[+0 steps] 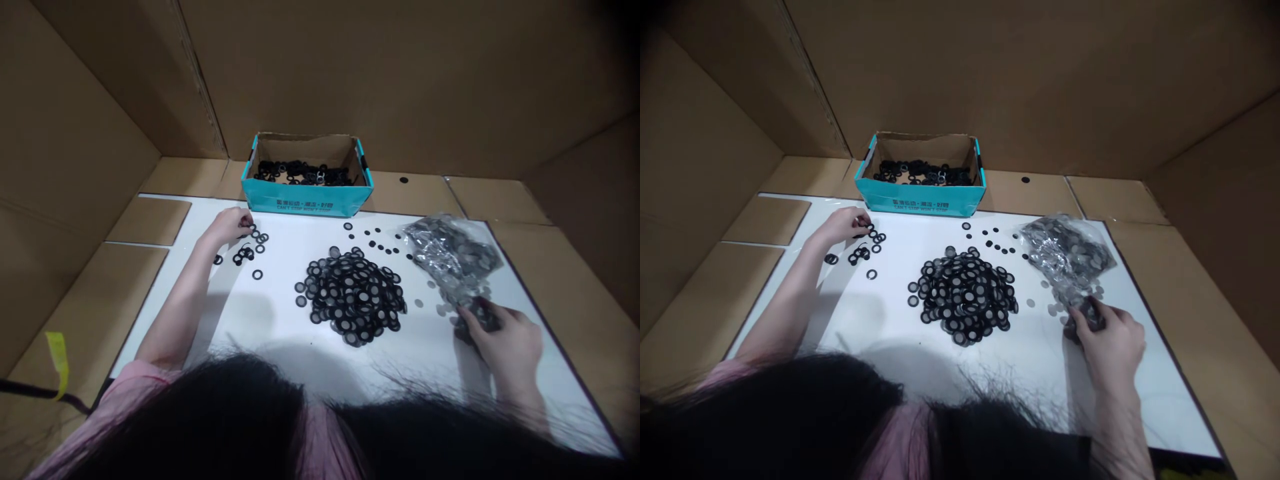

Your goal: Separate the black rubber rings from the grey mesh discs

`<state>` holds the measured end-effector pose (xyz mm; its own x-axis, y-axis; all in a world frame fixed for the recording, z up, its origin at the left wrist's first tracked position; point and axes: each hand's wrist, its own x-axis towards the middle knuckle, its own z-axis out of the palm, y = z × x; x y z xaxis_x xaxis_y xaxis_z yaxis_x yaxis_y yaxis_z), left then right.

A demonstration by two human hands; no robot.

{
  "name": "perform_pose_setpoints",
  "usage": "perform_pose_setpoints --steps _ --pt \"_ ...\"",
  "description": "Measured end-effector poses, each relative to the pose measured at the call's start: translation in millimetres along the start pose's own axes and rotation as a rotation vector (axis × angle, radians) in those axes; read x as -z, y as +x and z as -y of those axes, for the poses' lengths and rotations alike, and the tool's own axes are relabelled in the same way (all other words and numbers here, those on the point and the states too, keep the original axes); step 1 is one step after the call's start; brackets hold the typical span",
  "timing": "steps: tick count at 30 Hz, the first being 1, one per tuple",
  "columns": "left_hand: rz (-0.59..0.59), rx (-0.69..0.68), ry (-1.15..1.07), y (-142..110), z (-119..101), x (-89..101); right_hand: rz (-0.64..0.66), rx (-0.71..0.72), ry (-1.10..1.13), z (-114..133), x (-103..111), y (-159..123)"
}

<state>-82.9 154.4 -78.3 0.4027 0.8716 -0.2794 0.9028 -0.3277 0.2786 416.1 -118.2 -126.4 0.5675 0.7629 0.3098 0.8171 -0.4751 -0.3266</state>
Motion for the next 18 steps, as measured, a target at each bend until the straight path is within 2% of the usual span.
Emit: perform_pose_setpoints --steps 5,9,15,18 --pt "0.016 0.008 -0.087 -4 1 2.1 0.030 -0.035 0.130 12 8 -3" --pt "-0.011 0.030 -0.136 -4 5 3.6 -0.001 -0.155 0.240 25 16 1" --pt "-0.135 0.045 -0.192 -8 1 12.6 0.036 -0.203 0.285 33 29 5" --pt "-0.216 0.016 -0.235 -11 -5 16.2 0.005 -0.204 0.259 33 29 9"
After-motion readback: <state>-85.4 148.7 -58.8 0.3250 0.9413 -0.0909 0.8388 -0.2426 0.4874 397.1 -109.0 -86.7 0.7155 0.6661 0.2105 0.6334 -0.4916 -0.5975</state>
